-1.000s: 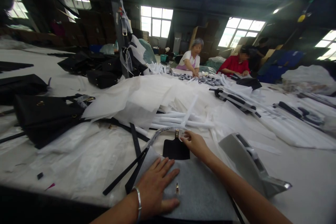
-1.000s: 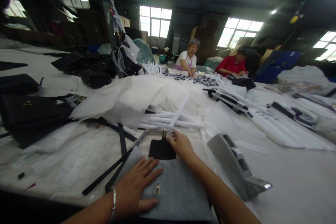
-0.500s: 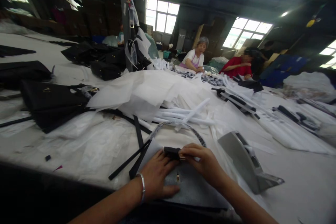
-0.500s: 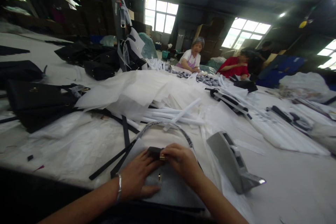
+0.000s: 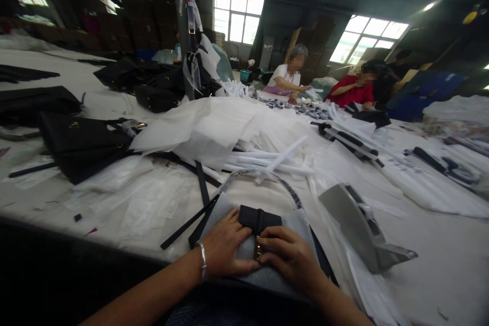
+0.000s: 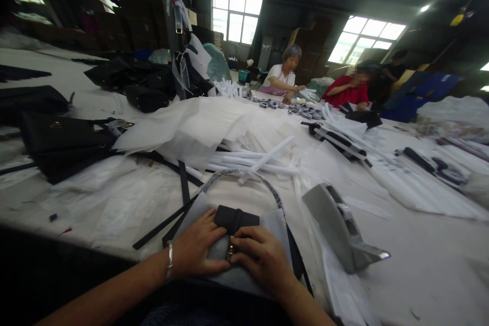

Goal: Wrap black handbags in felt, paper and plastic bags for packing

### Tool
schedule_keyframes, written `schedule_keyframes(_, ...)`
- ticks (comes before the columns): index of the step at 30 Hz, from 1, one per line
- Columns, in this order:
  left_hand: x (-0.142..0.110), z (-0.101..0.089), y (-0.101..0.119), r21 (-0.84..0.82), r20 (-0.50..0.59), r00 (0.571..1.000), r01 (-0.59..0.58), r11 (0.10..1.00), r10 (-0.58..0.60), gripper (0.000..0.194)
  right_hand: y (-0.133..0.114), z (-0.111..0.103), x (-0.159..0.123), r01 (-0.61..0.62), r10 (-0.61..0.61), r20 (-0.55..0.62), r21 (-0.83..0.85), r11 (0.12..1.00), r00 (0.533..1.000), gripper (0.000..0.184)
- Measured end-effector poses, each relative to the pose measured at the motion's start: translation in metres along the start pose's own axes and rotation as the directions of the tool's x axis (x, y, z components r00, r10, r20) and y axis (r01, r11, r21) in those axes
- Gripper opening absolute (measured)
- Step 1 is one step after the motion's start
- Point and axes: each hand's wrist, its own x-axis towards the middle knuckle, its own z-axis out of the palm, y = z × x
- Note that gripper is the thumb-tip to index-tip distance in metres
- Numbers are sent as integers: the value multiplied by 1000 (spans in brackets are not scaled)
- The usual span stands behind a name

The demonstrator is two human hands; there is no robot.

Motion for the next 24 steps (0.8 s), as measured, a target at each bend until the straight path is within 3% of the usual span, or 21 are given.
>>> schedule_keyframes(5,-9,-6,6,128,-121,990,-51,990,66,53,-2,0,3,-74,73,25,31,997,997,20)
schedule_keyframes(8,-19,-14,13,237,-193,958,-164,957,212,34,-2,-1,8,-92,88,76,46,995,993,18)
schedule_keyframes(10,-22,-18,16,240,-123,933,-302,923,338,23,-2,-2,10,-91,86,107,47,995,991,16)
schedule_keyframes(12,-21,-19,17,187,-33,907,-408,894,420,26,-1,-2,11,-97,92,126,41,994,988,14)
schedule_keyframes(17,-14,-15,13,65,29,916,-401,914,400,27,-5,-3,9,-112,113,137,-12,994,984,22)
schedule_keyframes(24,-18,-10,6,43,117,936,-337,940,331,25,-11,-8,30,-64,82,285,-71,995,955,8)
